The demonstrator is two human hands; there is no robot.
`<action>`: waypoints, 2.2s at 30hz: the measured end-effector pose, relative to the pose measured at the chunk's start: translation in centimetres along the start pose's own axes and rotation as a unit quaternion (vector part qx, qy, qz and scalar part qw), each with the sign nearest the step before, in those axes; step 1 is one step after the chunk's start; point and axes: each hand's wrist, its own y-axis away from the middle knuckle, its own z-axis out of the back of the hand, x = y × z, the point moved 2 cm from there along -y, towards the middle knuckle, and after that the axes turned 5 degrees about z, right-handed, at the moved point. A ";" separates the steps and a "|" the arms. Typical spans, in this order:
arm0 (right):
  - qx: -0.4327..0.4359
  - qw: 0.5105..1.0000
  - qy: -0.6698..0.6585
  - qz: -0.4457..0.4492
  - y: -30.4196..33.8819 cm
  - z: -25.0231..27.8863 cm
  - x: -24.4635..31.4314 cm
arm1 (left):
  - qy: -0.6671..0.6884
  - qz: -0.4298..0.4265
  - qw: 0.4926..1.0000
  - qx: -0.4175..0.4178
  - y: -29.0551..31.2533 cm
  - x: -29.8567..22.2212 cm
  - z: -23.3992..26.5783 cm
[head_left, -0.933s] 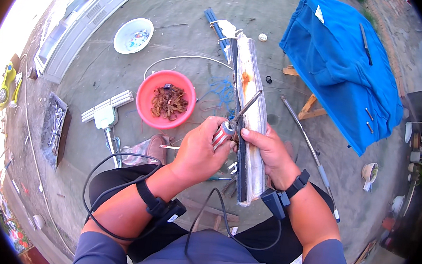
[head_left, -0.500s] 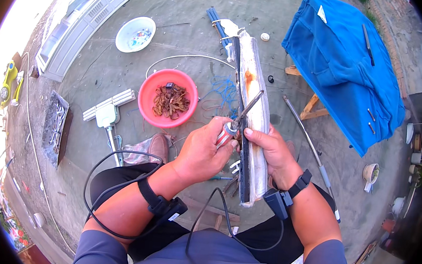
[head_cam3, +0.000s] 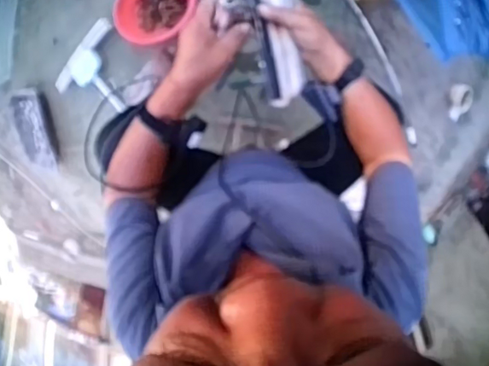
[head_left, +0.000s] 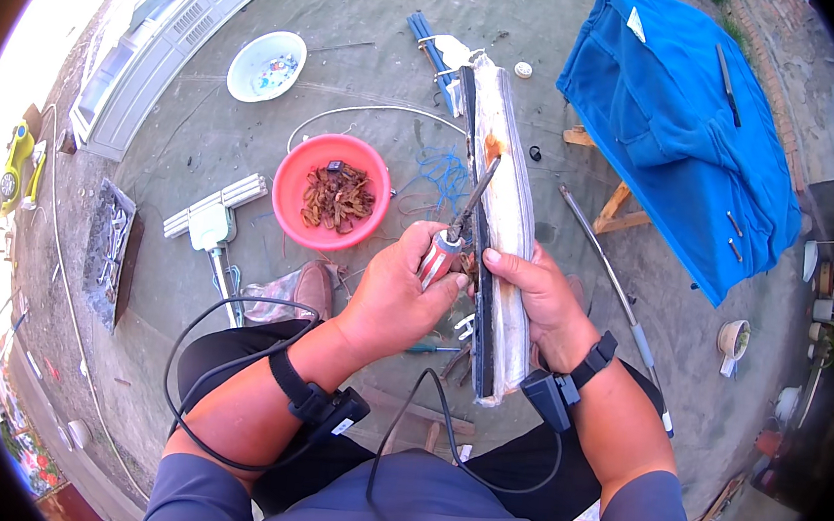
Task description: The person disassembles a long metal component using a screwdriver, سپس examines a large white mechanical device with a handle and tubes, and finally uses the screwdriver on the mechanical device.
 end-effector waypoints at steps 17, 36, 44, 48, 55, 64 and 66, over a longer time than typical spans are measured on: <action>0.016 0.999 0.033 0.035 -0.1 1.0 0.4 | 0.121 0.054 0.988 0.079 -0.1 0.1 0.5; -0.070 0.991 0.077 0.085 -0.3 3.2 2.5 | 0.189 0.130 0.971 -0.072 -5.5 0.3 5.9; -0.078 0.995 0.047 0.048 -0.3 2.7 1.3 | 0.236 0.064 0.967 -0.077 -4.9 -1.7 7.2; -0.023 0.999 0.006 0.044 -0.9 1.0 1.1 | 0.317 0.074 0.944 -0.045 -3.5 -2.3 4.1; 0.030 0.999 0.003 0.025 -0.9 -0.4 0.4 | 0.447 0.098 0.888 -0.034 -2.9 -3.2 2.3; 0.032 0.999 -0.026 -0.014 -0.8 -1.2 -0.1 | 0.434 0.077 0.898 -0.011 -3.3 -2.8 2.9; 0.034 0.999 -0.033 -0.019 -0.7 -1.3 -0.1 | 0.430 0.080 0.899 -0.001 -3.3 -2.8 2.9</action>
